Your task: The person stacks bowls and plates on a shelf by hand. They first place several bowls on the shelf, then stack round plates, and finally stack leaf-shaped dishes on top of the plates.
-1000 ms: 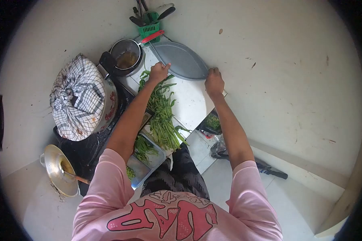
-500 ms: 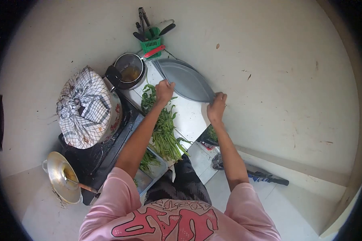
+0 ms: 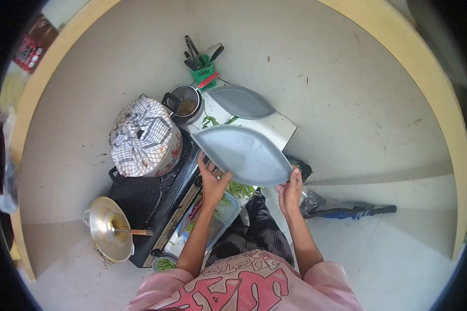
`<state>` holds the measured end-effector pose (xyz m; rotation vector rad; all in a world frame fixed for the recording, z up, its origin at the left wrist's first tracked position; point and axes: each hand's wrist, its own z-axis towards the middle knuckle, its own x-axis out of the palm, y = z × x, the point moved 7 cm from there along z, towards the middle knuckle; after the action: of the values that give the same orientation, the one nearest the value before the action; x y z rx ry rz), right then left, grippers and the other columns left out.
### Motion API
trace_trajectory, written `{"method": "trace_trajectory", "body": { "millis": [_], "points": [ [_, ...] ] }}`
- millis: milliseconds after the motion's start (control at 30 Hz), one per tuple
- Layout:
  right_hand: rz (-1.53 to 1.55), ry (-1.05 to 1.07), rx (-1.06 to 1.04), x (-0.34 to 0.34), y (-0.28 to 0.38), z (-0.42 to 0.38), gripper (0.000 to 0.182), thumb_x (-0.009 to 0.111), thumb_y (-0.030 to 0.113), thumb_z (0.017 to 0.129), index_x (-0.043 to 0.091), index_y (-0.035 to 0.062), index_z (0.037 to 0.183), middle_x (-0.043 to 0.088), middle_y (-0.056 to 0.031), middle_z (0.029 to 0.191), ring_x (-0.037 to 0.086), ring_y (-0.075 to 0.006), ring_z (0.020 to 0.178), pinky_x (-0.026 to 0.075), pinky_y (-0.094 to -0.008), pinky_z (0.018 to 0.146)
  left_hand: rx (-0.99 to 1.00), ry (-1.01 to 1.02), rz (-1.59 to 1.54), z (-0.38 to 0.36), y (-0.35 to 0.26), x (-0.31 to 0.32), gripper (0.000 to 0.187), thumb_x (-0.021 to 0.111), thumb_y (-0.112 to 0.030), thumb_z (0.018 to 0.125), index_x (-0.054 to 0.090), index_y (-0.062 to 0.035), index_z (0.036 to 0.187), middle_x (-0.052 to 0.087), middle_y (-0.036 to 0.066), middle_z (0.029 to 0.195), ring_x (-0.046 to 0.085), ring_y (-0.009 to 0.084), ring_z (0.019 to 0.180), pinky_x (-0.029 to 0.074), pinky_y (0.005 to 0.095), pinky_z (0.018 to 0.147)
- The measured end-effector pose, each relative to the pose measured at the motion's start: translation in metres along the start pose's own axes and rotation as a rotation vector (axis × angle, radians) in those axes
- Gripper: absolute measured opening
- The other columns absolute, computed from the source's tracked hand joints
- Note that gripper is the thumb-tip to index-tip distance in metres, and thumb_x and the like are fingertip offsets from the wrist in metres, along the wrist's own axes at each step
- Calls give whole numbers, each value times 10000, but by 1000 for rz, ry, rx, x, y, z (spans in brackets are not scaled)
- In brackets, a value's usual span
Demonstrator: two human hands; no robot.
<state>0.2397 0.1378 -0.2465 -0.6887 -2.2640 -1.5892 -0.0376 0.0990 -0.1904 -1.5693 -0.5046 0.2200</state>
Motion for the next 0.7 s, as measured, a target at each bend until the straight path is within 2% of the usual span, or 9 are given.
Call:
{"method": "trace_trajectory", "body": {
  "millis": [133, 233, 367, 400, 500, 567, 633, 667, 700],
  "points": [
    [66, 14, -55, -5, 20, -63, 354, 571, 424, 1067, 566, 89, 1180, 682, -68, 1149, 716, -216, 1049, 665, -460, 833, -54, 196, -68, -51, -31, -18, 1335, 740, 185, 778, -205, -222, 1628, 272, 244, 1620, 580, 348, 1284, 598, 426, 963],
    [101, -6, -125, -3, 40, -103, 334, 559, 413, 1075, 565, 88, 1151, 684, -75, 1135, 717, -197, 1031, 669, -420, 788, -26, 273, -136, -76, -61, -23, 1352, 781, 153, 778, -194, -238, 1629, 313, 241, 1602, 586, 342, 1277, 605, 423, 940],
    [97, 7, -195, -32, 68, -133, 348, 544, 423, 1082, 563, 80, 1138, 688, -76, 1113, 717, -182, 990, 649, -373, 786, -86, 420, -335, -96, -100, -19, 1212, 794, 54, 846, -66, -198, 1663, 424, 214, 1530, 606, 307, 1249, 591, 390, 927],
    [98, 5, -227, -33, 82, -141, 352, 541, 425, 1082, 563, 79, 1139, 689, -74, 1109, 715, -177, 979, 643, -361, 786, -20, 452, -303, -98, -97, -20, 1106, 795, 20, 864, 56, -169, 1665, 445, 180, 1511, 615, 271, 1216, 557, 378, 960],
    [71, -29, -299, -23, 130, -175, 364, 528, 419, 1091, 569, 61, 1145, 685, -60, 1097, 698, -140, 933, 617, -327, 808, 37, 513, -276, -109, -104, -11, 1072, 824, -7, 848, 126, -151, 1648, 463, 143, 1494, 586, 239, 1237, 527, 376, 987],
    [71, -113, -371, -13, 161, -197, 366, 529, 401, 1095, 577, 42, 1145, 681, -55, 1078, 688, -125, 903, 605, -311, 797, 115, 490, -216, -114, -118, 0, 1020, 872, -94, 831, 220, -112, 1616, 471, 110, 1487, 530, 225, 1306, 504, 392, 1030],
    [74, -83, -413, -60, 157, -188, 389, 522, 415, 1094, 582, 34, 1139, 689, -63, 1046, 695, -142, 920, 603, -320, 822, 159, 514, -168, -119, -135, 11, 1013, 892, -137, 822, 251, -94, 1605, 462, 104, 1493, 507, 226, 1333, 501, 399, 1039],
    [73, -69, -434, -79, 159, -186, 400, 519, 422, 1093, 585, 29, 1135, 693, -67, 1030, 699, -151, 928, 601, -324, 835, 148, 518, -195, -124, -143, 20, 1001, 901, -268, 826, 284, -70, 1589, 443, 103, 1513, 489, 231, 1356, 454, 404, 1100],
    [74, -85, -456, -84, 170, -191, 400, 518, 419, 1094, 584, 27, 1132, 693, -67, 1032, 699, -152, 932, 602, -325, 835, 189, 523, -179, -126, -149, 28, 1007, 895, -307, 826, 282, -63, 1587, 436, 104, 1520, 480, 233, 1366, 432, 402, 1122]
  ]
}}
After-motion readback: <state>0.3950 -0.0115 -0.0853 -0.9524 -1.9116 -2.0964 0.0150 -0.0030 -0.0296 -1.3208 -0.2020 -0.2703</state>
